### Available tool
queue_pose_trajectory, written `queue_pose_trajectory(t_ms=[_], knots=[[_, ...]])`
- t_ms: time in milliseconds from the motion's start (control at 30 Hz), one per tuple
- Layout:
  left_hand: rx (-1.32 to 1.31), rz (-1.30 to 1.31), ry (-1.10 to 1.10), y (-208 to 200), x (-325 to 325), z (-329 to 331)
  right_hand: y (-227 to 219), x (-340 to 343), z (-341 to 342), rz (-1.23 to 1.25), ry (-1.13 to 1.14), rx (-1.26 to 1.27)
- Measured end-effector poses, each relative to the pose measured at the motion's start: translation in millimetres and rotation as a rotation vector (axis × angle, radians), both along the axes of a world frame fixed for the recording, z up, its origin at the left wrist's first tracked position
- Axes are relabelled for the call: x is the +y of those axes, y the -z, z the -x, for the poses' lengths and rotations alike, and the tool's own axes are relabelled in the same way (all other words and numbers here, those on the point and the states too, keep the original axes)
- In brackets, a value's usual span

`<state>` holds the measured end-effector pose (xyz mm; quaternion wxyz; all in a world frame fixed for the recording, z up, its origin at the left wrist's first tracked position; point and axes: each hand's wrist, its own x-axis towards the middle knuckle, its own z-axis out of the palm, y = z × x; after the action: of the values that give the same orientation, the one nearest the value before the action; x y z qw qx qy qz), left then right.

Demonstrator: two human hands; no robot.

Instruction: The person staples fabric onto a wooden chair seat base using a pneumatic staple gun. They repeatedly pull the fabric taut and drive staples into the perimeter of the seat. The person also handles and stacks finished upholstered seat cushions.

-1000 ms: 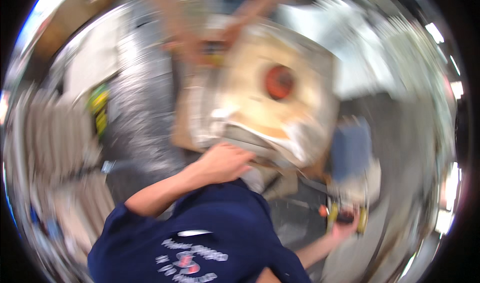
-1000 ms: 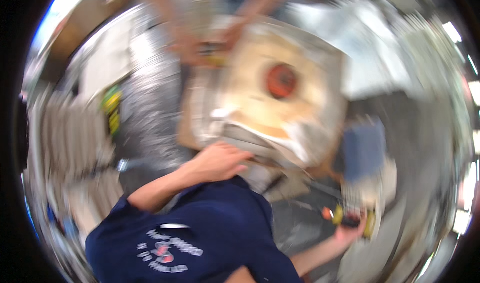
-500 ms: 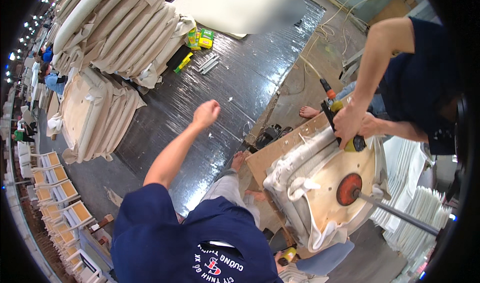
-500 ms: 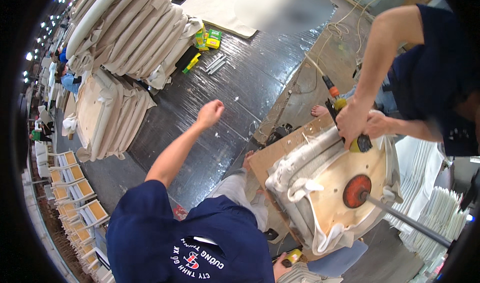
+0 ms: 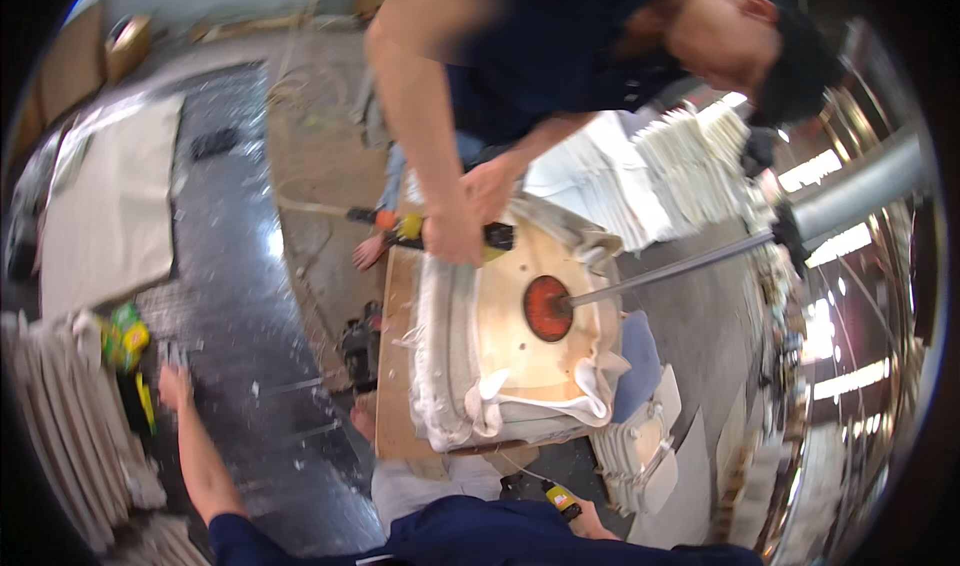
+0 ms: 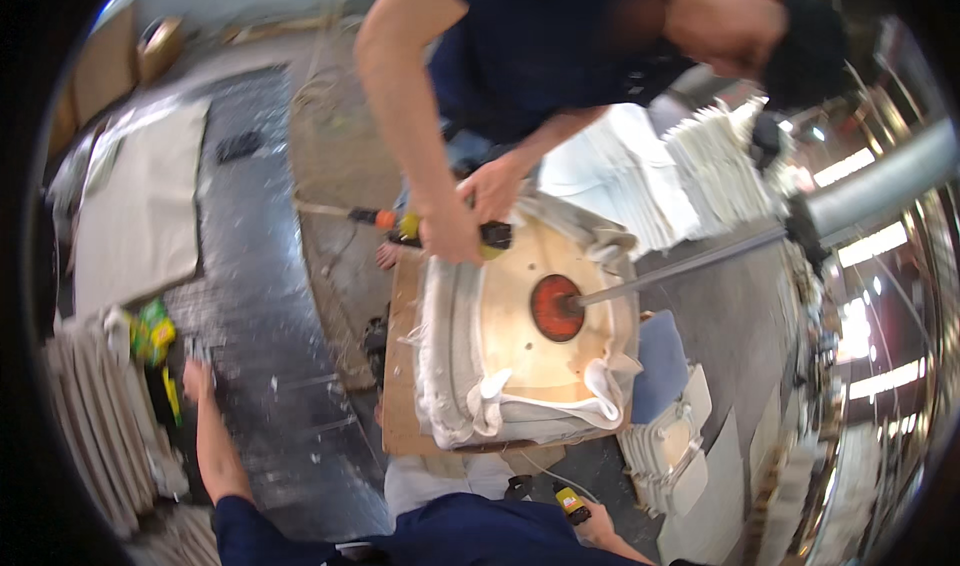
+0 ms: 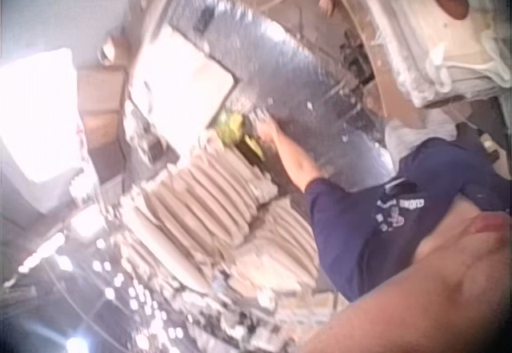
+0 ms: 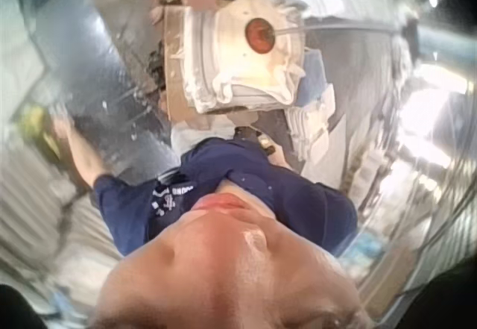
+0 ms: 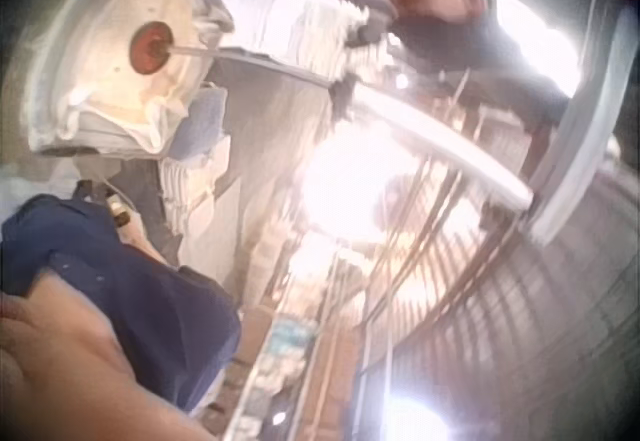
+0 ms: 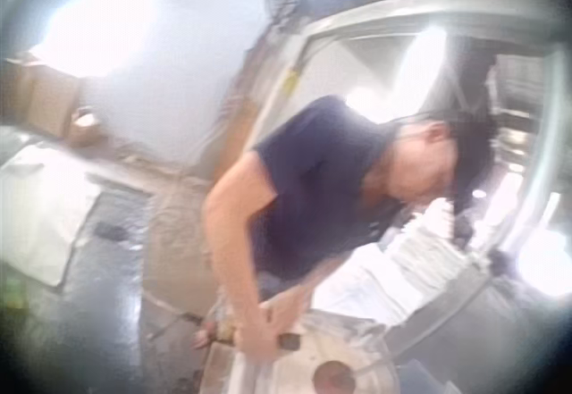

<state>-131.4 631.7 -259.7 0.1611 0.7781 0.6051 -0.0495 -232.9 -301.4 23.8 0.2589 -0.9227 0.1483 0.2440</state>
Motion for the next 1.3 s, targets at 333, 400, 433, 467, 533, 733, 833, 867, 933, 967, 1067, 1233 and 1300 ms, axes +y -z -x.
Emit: queue_pose_trajectory(t_ms=[333,400,433,467,533,733,833,867,933,967,1067,1233,1300], knots=[[-0.167,-0.074,0.147,-10.1,34.8,9.3,1.4,52.4,19.4,-0.061,-0.029,-0.001],[-0.181,0.009,0.204,-37.3,46.9,10.6,0.4,66.0,6.1,-0.096,-0.060,-0.025],[-0.321,-0.046,0.249,-38.6,52.2,14.8,-2.8,69.3,8.1,-0.108,-0.071,-0.038],[-0.305,-0.057,0.209,-48.3,48.8,-0.1,6.0,64.6,19.1,-0.103,-0.058,-0.073],[-0.260,-0.086,0.101,-72.5,39.3,9.8,26.3,54.1,26.9,-0.095,-0.061,-0.129],[-0.458,-0.493,0.020,-115.1,7.1,-18.8,6.7,62.1,31.4,-0.133,0.106,-0.336],[-0.548,-0.600,0.199,-137.8,-11.5,-18.6,-20.3,75.0,14.1,-0.258,0.163,-0.514],[-0.533,-0.540,0.287,-160.7,-33.5,-21.1,-38.3,83.1,3.4,-0.319,0.181,-0.575],[-0.925,-0.408,0.667,-166.9,-36.3,-43.3,-65.2,94.7,-21.0,-0.484,0.172,-0.711],[-0.902,-0.285,0.640,-204.5,-120.8,-65.5,-80.4,99.1,-22.0,-0.538,0.175,-0.777],[-0.994,0.424,0.698,-326.9,-321.0,-96.8,-138.0,105.0,-55.1,-0.584,0.087,-0.735],[-1.189,1.356,0.900,-396.7,-583.8,-111.2,-178.3,109.8,-110.5,-0.624,-0.033,-1.013],[-1.166,1.522,0.976,-407.0,-637.3,-116.1,-177.4,100.1,-118.7,-0.472,-0.002,-1.079]])
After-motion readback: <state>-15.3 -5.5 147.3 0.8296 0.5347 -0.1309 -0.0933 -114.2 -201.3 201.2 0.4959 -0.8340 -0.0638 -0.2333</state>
